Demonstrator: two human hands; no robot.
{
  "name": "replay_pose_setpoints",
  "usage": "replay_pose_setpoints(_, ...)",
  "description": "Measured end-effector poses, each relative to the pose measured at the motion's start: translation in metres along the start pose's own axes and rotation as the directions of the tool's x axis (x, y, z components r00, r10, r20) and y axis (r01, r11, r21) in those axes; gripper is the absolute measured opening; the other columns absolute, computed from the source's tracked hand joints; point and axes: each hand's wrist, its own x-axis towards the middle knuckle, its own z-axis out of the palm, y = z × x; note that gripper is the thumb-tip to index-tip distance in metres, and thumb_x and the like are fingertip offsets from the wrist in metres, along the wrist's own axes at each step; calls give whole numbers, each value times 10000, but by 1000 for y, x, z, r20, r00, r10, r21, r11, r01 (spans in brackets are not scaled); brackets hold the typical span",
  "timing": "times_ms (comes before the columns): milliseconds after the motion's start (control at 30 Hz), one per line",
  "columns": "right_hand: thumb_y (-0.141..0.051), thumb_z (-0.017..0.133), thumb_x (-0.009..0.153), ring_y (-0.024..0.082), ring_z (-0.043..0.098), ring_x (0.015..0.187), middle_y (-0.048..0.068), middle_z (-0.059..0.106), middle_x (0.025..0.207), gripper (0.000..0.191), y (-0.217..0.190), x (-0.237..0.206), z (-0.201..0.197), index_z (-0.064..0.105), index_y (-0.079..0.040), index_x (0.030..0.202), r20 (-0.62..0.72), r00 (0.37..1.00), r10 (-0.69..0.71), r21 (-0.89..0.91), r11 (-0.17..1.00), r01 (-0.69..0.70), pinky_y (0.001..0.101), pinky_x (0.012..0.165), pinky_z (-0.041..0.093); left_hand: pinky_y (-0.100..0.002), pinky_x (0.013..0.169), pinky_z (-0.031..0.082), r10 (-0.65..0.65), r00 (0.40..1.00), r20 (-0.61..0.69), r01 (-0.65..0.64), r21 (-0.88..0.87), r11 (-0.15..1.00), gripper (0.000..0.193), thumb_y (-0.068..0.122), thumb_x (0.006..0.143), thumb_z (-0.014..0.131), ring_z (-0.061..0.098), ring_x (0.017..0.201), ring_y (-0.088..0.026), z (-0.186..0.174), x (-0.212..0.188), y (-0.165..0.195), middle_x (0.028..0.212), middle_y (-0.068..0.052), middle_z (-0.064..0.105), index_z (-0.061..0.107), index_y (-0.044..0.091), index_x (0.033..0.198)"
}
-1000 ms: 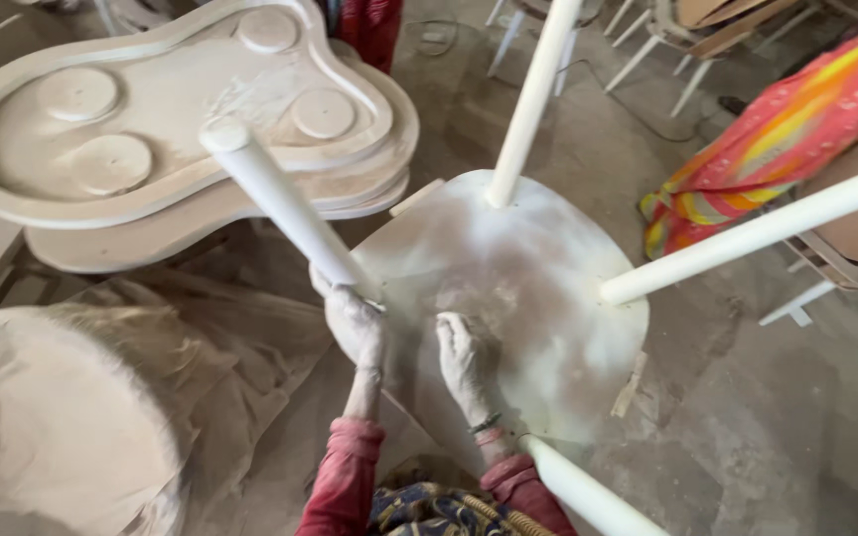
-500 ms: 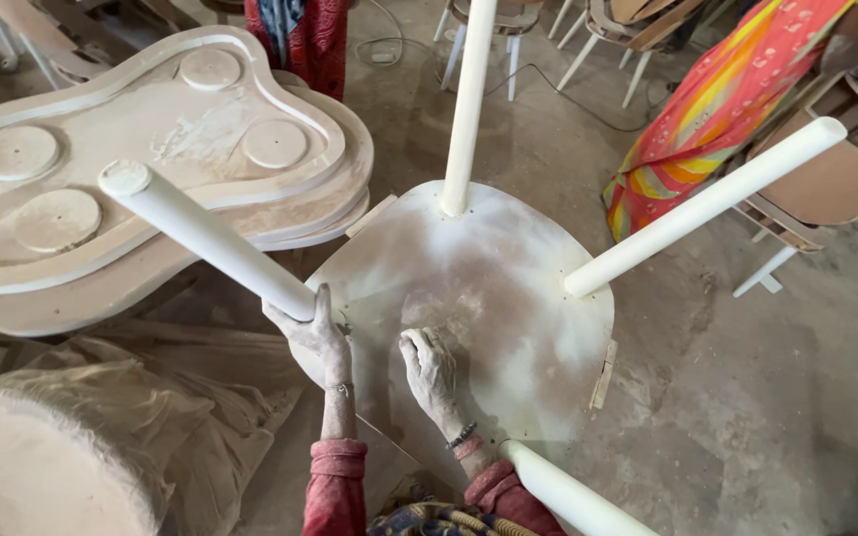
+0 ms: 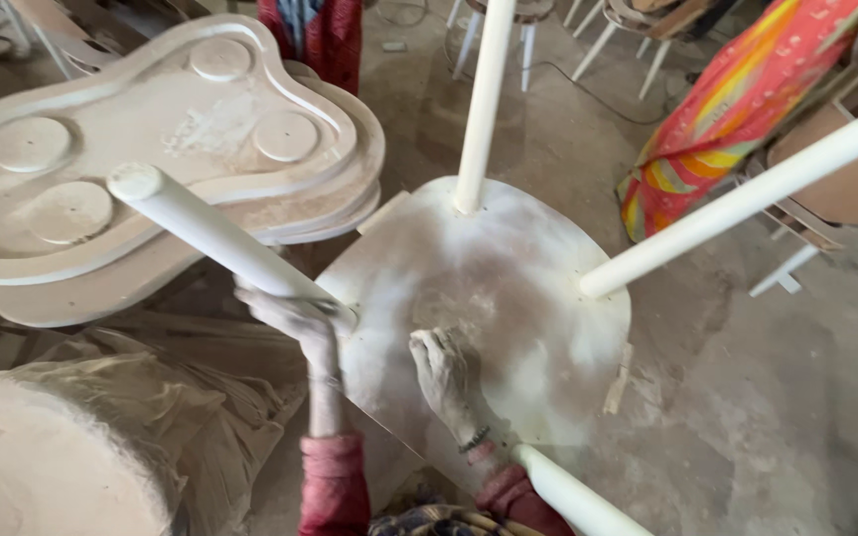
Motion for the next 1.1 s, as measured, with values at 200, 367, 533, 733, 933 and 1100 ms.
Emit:
replay_pose_setpoints(200, -197, 523, 1029, 331, 644, 937, 117, 699, 975, 201, -16, -4, -21, 685, -78, 1009, 63, 995, -74, -100, 992, 80, 431, 825, 507, -279, 409, 463, -731, 658, 179, 753, -172, 635, 302, 150, 1030, 342, 585, 508, -146, -15, -48, 21, 819, -55, 601, 618, 34, 1073)
replay_pose_setpoints(367, -194, 491, 1045, 338, 632, 958, 129, 694, 989, 233, -18, -2, -14, 686, -68, 1034, 46, 990, -134, -91, 986, 138, 434, 851, 497, -311, 521, 497, -919, 320, 231, 946, -31, 321, 637, 458, 1147, 232, 632, 548, -145, -31, 4, 52, 739, -101, 688, 683, 9, 1139)
replay_pose_setpoints(533, -161, 442, 1077, 312, 628, 953, 130, 686, 963, 270, 5, -7, 6, 679, -32, 1088, 100, 994, -47, 72, 997, 39, 420, 854, 492, -433, 566, 476, -921, 314, 231, 947, -145, 287, 630, 491, 1052, 224, 560, 575, -273, -32, 63, 77, 822, -186, 615, 553, 85, 1403)
replay_pose_setpoints(733, -184, 460, 1052, 279, 658, 910, 126, 675, 971, 268, 17, -11, 13, 680, -34, 1090, 66, 997, 33, 129, 991, -42, 398, 822, 506, -452, 1055, 485, -430, 901, -58, 422, -109, 900, 636, 480, 1114, 238, 635, 1183, -371, -11, 88, 45, 1304, -220, 658, 513, 32, 1472)
replay_pose_setpoints(933, -152, 422, 1064, 321, 614, 959, 153, 665, 988, 272, 11, -11, 7, 659, -19, 1065, 114, 991, -69, 59, 996, 63, 419, 874, 486, -388, 816, 524, -696, 718, -5, 695, 46, 718, 565, 371, 1009, 343, 662, 926, -281, -27, 0, 73, 1098, -164, 677, 512, 48, 1442)
replay_pose_setpoints(1100, -170, 397, 1073, 321, 610, 975, 142, 677, 992, 298, 5, -12, 7, 658, -25, 1064, 106, 985, -137, 23, 990, 136, 421, 890, 483, -323, 641, 478, -873, 479, -89, 838, -251, 485, 487, 343, 1084, 364, 583, 752, -180, -11, -19, 57, 1012, -109, 661, 584, 63, 1417)
